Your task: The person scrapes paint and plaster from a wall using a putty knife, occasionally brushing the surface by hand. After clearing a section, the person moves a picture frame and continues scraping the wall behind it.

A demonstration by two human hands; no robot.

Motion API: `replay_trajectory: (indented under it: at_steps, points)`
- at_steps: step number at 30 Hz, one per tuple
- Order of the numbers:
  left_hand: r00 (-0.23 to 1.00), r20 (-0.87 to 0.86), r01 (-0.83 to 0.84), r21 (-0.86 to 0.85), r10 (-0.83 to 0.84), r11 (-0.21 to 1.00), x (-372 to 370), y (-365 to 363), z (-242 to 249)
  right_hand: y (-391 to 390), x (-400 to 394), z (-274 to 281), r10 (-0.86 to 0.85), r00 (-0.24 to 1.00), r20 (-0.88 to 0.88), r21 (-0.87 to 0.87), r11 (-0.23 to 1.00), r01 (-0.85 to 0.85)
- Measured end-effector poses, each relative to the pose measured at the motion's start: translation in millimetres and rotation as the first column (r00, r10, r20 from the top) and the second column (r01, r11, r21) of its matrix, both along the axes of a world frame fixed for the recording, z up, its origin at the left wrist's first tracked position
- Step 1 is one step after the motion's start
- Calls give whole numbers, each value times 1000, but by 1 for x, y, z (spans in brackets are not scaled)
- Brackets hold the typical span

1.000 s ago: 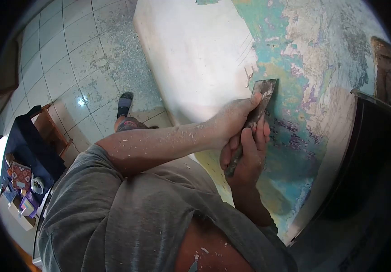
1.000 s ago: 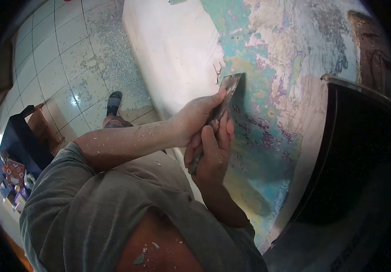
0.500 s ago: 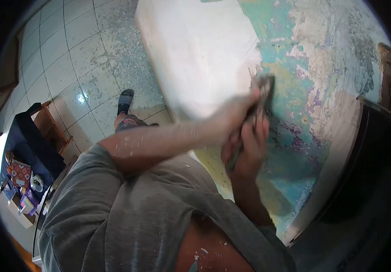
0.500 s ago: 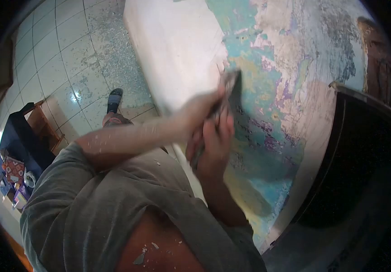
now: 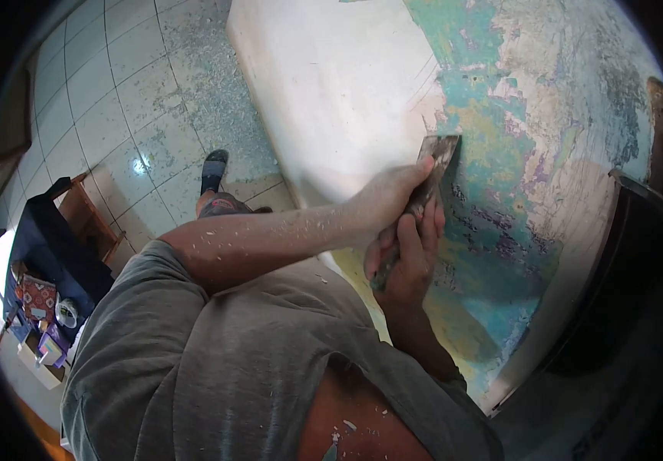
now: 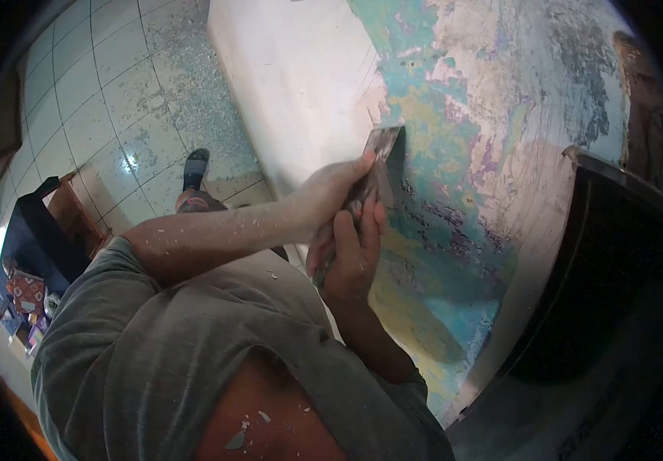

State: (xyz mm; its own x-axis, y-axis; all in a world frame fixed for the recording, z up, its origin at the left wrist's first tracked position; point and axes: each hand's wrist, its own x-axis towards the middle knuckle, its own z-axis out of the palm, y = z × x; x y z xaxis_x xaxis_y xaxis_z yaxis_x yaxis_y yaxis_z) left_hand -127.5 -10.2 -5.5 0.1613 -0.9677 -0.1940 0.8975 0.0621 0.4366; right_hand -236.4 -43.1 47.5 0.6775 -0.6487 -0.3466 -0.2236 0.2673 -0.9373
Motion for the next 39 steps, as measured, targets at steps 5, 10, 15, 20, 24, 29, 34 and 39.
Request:
replay_trajectory:
  at_steps: [5,10,15,20,24,29,34,39]
  points:
    - [996,-61,-65,22,66,998,8,-14,-3,-5,17,16,29,999,-37,29,999,-28]
    - [985,2,-172,-33,172,985,-11,-19,-5,0,3,15,106,993,43,22,994,-107]
    - [992,-92,-84,54,89,995,28,-12,-2,-19,37,5,221,975,-14,-147,964,-221]
    - [965,-141,-221,16,221,975,-2,-19,-5,-1,22,15,171,985,2,-24,985,-170]
    - [997,-63,35,-53,-38,998,31,0,0,-9,22,-1,105,994,12,-1,994,-105]
    - [988,-59,-139,32,141,990,5,-7,6,2,10,6,84,991,106,50,995,-89]
    - [999,7,45,87,-46,995,34,0,16,-8,33,11,77,995,57,59,995,-80]
    - [989,-27,-144,80,146,986,5,-7,16,0,12,24,149,987,56,35,988,-151]
